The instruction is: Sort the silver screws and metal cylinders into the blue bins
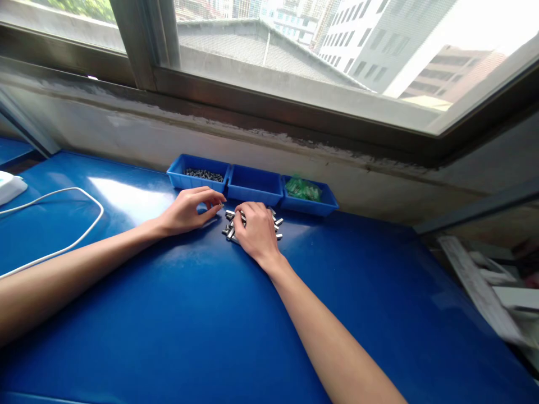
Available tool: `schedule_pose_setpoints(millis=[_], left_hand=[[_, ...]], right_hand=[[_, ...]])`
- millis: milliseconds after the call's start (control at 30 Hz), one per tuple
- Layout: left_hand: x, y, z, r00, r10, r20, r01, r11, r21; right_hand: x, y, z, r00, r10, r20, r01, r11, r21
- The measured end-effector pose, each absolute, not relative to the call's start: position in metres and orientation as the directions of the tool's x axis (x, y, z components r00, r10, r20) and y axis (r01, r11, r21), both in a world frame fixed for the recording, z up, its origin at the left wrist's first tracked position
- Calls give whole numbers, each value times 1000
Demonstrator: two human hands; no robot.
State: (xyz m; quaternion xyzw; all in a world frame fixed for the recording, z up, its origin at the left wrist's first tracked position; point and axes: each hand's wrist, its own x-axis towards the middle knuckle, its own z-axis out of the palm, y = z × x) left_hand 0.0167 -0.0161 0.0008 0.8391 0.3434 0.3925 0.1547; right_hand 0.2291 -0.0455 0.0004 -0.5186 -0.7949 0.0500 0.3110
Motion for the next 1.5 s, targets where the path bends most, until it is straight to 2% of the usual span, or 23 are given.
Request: schedule_pose_setpoints(millis=[100, 167, 300, 400, 567, 733, 800, 900, 1000, 1300, 1500], left_hand=[[16, -13, 4, 277, 810, 517, 280, -582, 763], [15, -9, 5, 165, 860, 482, 198, -508, 838], [12, -3, 2, -92, 847, 524, 187, -502, 844], [11, -1, 1, -143, 836, 530, 166, -507, 846], [15, -6, 4, -19, 810, 586, 223, -568, 792], [18, -11, 3, 230, 594, 771, 409, -778, 477], [19, -12, 0, 369, 522, 769, 398, -836, 377], [19, -14, -5, 558, 476, 679, 385, -874, 296], [18, -13, -8, 646, 470, 602, 382, -881, 278], [17, -10, -2, 726, 515, 456, 381, -853, 358], [18, -10, -3, 699, 549, 459, 378, -828, 414]], right_hand=[[229, -46, 0, -271, 854, 445, 792, 460, -401], [229, -46, 0, -270, 855, 443, 793, 458, -401], [229, -46, 0, -269, 854, 445, 795, 458, -398], [229, -46, 0, -276, 852, 445, 795, 463, -392], [229, -46, 0, -280, 852, 442, 795, 464, -390], [229, -46, -1, -280, 853, 441, 801, 460, -382], [229, -46, -1, -280, 852, 442, 805, 460, -376], [229, -47, -1, -280, 852, 442, 807, 458, -372], [229, -47, 0, -277, 854, 441, 806, 456, -377], [229, -45, -2, -284, 845, 453, 806, 466, -365], [229, -45, -3, -280, 848, 451, 803, 464, -374]])
